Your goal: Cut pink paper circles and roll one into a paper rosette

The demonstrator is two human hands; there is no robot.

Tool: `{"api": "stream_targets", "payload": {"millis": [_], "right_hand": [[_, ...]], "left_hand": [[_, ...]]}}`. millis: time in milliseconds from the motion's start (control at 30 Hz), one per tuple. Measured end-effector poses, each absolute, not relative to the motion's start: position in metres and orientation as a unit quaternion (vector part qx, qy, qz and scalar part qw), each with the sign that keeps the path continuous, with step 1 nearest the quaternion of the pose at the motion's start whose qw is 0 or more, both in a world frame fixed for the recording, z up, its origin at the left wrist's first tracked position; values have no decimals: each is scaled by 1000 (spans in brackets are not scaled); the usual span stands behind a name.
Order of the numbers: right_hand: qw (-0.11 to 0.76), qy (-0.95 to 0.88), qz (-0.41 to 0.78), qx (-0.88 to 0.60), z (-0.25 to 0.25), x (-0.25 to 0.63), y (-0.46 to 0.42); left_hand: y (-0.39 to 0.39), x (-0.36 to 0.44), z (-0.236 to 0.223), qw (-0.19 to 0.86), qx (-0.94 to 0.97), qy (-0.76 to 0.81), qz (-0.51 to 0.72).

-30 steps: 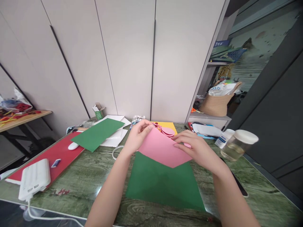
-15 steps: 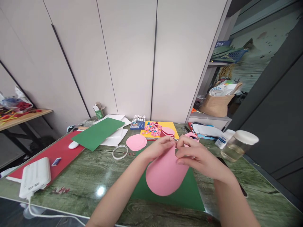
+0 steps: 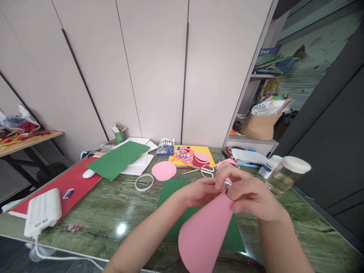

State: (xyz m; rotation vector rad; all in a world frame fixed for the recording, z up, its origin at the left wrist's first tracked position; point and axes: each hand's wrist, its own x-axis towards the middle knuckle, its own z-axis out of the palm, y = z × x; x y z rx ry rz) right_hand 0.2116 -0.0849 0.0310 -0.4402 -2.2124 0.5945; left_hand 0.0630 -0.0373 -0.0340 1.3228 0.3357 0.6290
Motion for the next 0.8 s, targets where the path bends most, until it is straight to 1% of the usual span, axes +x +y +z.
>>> {"api": "stream_targets", "payload": {"millis": [33,67,133,200,300,433,500,567,700,800], "right_hand": [[395,-871,226,-186,33,215,-86],[402,-867,216,-201,34,218,-87],[422,-852,194,-241,35,225,-87],[438,-836,164,-287,35,230,-86],[434,-821,124,-348,34,235,-82],[415,-816,99,-391,33,234,-76],[410,-812,111,-400,31,229,-73],[416,-797,151,-410,28,222,-71],[454,-731,243,-448,20,206,-65],[466,-715,219,-473,16,199,-61]], "left_hand": [[-35,60,-32,758,575,149,271],[-33,57,-29,776,543,155,282],[-29,49,-22,752,519,199,354],[-24,41,-15,714,504,231,428],[-21,28,-5,622,526,260,518],[-24,17,5,494,598,312,549],[-27,16,8,440,614,326,569],[-29,17,7,400,619,332,589],[-32,23,4,339,606,338,635],[-32,24,3,314,599,336,656]]}}
